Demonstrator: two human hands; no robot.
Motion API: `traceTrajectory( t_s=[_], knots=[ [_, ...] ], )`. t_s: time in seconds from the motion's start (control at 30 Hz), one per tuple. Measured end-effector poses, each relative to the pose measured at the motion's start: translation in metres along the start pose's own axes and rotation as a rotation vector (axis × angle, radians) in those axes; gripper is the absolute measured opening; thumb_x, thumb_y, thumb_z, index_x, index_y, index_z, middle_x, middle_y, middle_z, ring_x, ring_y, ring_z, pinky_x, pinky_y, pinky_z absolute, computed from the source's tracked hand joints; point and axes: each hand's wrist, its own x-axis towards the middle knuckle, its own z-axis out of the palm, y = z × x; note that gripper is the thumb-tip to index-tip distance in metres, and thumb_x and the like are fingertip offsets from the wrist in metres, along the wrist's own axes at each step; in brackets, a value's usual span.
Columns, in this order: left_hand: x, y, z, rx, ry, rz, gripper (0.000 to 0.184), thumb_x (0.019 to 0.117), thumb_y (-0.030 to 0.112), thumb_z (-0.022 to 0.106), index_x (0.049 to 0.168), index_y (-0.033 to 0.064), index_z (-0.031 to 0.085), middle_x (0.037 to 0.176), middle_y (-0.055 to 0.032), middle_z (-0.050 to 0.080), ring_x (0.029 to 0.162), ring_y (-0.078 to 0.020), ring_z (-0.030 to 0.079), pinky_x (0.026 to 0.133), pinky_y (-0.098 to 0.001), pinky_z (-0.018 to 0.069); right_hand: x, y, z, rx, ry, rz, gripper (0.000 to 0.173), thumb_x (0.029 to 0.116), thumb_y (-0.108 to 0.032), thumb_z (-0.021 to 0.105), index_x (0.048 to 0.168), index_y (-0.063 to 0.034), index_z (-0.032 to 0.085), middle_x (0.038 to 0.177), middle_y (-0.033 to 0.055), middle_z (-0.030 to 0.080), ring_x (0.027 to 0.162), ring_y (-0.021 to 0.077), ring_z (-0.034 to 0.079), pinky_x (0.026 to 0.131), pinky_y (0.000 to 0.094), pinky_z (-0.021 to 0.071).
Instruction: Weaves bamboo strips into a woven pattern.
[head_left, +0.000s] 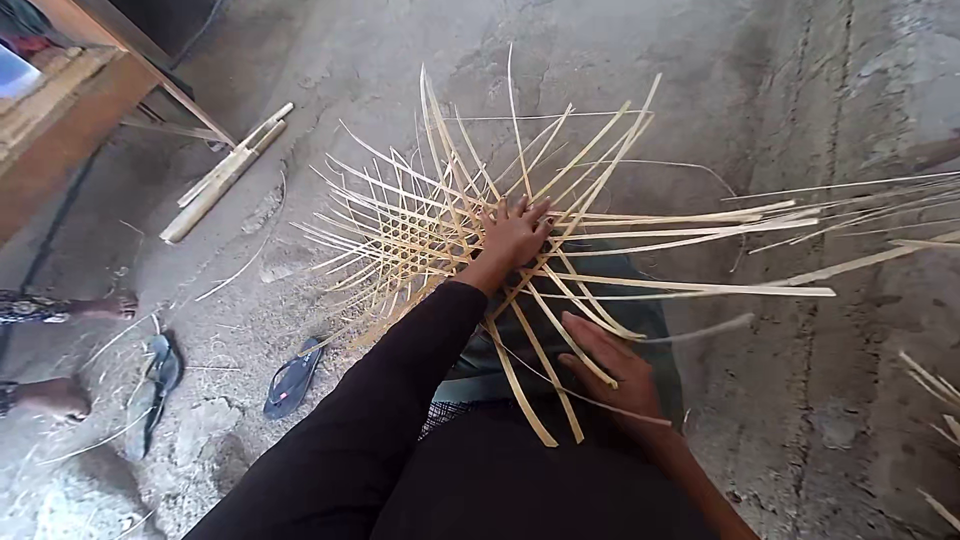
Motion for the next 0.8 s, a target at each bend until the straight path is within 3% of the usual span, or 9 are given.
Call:
traceTrajectory(
  t_s=[0.13, 0.3, 0.37, 0.43, 0.5, 0.53, 0.57, 0.63, 0.8],
  knots=[
    [-0.011, -0.001, -0.007, -0.012, 0.058, -0.005, 0.056, 0.1058, 0.059, 0.03, 0.16, 0.045, 0.03, 0.17, -0.0058, 0.025, 0.157, -0.0404, 0.012, 0.113, -0.0822, 0.001, 0.016, 0.004, 0.011, -0.044, -0.075, -0.223, 0.021, 0.1038, -0.017, 0.062, 0.114, -0.0086, 0.078, 0.119, 0.0077, 0.075, 0.119, 0.018, 0.069, 0.106, 0.0331, 0.0545],
    [-0.031, -0.014, -0.015, 0.026, 0.001, 0.079, 0.062, 0.1035, 0.064, 0.035, 0.162, 0.0439, 0.026, 0.172, -0.0049, 0.02, 0.158, -0.0417, 0.008, 0.111, -0.0837, 0.0, 0.037, 0.001, 0.013, -0.001, -0.152, -0.222, 0.036, 0.1043, -0.035, 0.06, 0.13, -0.0125, 0.071, 0.112, 0.0051, 0.074, 0.107, 0.013, 0.069, 0.098, 0.0302, 0.0555],
    [-0.036, -0.014, -0.008, 0.051, -0.008, 0.076, 0.06, 0.1049, 0.063, 0.031, 0.162, 0.0445, 0.026, 0.172, -0.0037, 0.02, 0.158, -0.0407, 0.01, 0.112, -0.0821, 0.0011, 0.048, 0.002, 0.022, 0.082, -0.143, -0.256, 0.034, 0.1066, -0.039, 0.054, 0.119, -0.016, 0.077, 0.11, 0.0045, 0.071, 0.11, 0.0147, 0.064, 0.101, 0.034, 0.0516],
    [-0.036, -0.011, -0.008, 0.06, -0.025, 0.063, 0.059, 0.1057, 0.063, 0.027, 0.162, 0.0463, 0.023, 0.172, -0.0024, 0.019, 0.158, -0.0395, 0.01, 0.113, -0.0811, 0.0017, 0.06, 0.004, 0.029, 0.193, -0.147, -0.288, 0.042, 0.1092, -0.04, 0.048, 0.099, -0.012, 0.077, 0.108, 0.0045, 0.073, 0.117, 0.0188, 0.063, 0.111, 0.0419, 0.0452],
    [-0.036, -0.008, -0.01, 0.051, -0.039, 0.06, 0.058, 0.1061, 0.062, 0.027, 0.162, 0.0469, 0.022, 0.173, -0.0023, 0.017, 0.158, -0.0396, 0.009, 0.113, -0.0818, 0.0013, 0.066, 0.007, 0.034, 0.341, -0.183, -0.233, 0.047, 0.1115, -0.036, 0.042, 0.092, -0.0063, 0.073, 0.1, 0.0049, 0.075, 0.115, 0.0186, 0.067, 0.116, 0.0451, 0.0442],
    [-0.038, -0.007, -0.011, 0.046, -0.043, 0.061, 0.058, 0.1063, 0.062, 0.028, 0.162, 0.0467, 0.022, 0.173, -0.0026, 0.016, 0.158, -0.0399, 0.008, 0.112, -0.0821, 0.0008, 0.066, 0.007, 0.035, 0.422, -0.189, -0.165, 0.047, 0.1121, -0.034, 0.041, 0.089, -0.0053, 0.07, 0.092, 0.0022, 0.073, 0.102, 0.0124, 0.069, 0.107, 0.0384, 0.0505],
    [-0.041, -0.005, -0.013, 0.042, -0.043, 0.061, 0.058, 0.1066, 0.061, 0.029, 0.162, 0.0459, 0.023, 0.172, -0.0034, 0.017, 0.158, -0.0405, 0.009, 0.112, -0.0826, 0.0008, 0.064, 0.005, 0.037, 0.484, -0.18, -0.085, 0.045, 0.1124, -0.032, 0.04, 0.086, -0.0065, 0.067, 0.083, -0.0028, 0.068, 0.087, 0.0049, 0.066, 0.09, 0.0281, 0.055],
    [-0.043, -0.003, -0.013, 0.047, -0.044, 0.055, 0.058, 0.1066, 0.061, 0.031, 0.162, 0.0457, 0.022, 0.172, -0.0041, 0.018, 0.157, -0.0408, 0.01, 0.112, -0.0824, 0.0012, 0.06, -0.002, 0.04, 0.604, -0.125, 0.097, 0.039, 0.1115, -0.025, 0.04, 0.082, -0.0131, 0.062, 0.071, -0.0124, 0.058, 0.064, -0.0037, 0.055, 0.064, 0.0161, 0.0494],
    [-0.042, -0.005, -0.009, 0.008, -0.042, 0.04, 0.057, 0.1064, 0.061, 0.031, 0.162, 0.0477, 0.022, 0.172, -0.0024, 0.019, 0.158, -0.0397, 0.011, 0.111, -0.0831, 0.0018, 0.048, -0.009, 0.044, 0.747, -0.048, 0.267, 0.037, 0.1085, -0.021, 0.043, 0.075, -0.0193, 0.059, 0.061, -0.0162, 0.043, 0.055, -0.0045, 0.041, 0.056, 0.0147, 0.037]
  ],
)
